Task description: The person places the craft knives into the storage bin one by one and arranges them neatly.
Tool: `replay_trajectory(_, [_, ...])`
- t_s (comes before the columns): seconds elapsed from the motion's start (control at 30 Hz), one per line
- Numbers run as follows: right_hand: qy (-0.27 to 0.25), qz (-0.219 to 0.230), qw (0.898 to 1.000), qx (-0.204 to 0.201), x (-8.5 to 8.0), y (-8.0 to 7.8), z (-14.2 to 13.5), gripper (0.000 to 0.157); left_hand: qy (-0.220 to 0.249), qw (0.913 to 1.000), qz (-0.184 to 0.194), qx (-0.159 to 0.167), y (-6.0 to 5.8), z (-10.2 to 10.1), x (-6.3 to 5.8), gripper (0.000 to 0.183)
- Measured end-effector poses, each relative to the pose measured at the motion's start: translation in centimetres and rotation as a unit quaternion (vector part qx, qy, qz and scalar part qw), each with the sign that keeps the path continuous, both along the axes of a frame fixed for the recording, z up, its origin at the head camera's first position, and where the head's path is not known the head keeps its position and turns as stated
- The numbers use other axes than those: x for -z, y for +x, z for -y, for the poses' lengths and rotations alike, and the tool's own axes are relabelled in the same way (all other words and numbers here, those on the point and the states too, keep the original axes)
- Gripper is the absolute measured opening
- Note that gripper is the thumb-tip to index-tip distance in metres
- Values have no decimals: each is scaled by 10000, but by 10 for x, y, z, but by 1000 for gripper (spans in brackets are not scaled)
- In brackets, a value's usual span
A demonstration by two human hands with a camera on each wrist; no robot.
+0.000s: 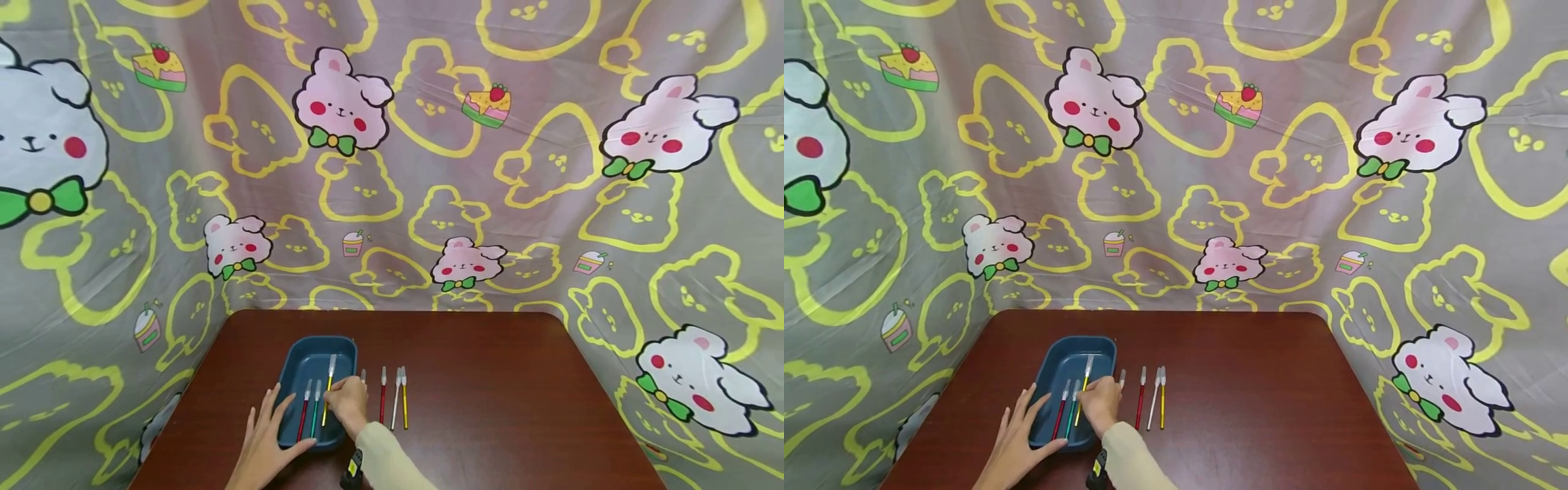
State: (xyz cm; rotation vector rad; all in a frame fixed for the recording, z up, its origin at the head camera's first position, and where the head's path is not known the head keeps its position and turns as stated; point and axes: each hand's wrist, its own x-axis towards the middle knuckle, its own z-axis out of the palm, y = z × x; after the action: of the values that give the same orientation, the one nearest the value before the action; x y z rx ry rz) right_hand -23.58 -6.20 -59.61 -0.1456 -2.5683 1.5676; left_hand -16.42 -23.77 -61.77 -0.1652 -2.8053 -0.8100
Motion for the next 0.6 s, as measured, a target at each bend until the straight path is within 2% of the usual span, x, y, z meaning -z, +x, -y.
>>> replay_trajectory(0.07, [6, 18, 10000, -9, 0, 1, 3, 16, -24, 10000, -19, -16, 0, 0, 0, 102])
replay_trajectory(0.2, [-72, 135, 9999, -18, -36, 24, 6, 20, -44, 10000, 52, -21, 0, 0, 1, 103])
replay_trajectory(0.27, [-62, 177, 9998, 12, -41, 30, 9, 21, -15, 9999, 98, -26, 0, 0, 1, 103])
replay_trajectory(0.4, [35, 298, 9995, 48, -43, 35, 17, 19, 4, 9999, 99, -52, 0, 0, 1, 102])
replay_trajectory(0.6, [-317, 526, 9980, 128, -35, 34, 35, 24, 19, 10000, -9, 10, 1, 1, 2, 101])
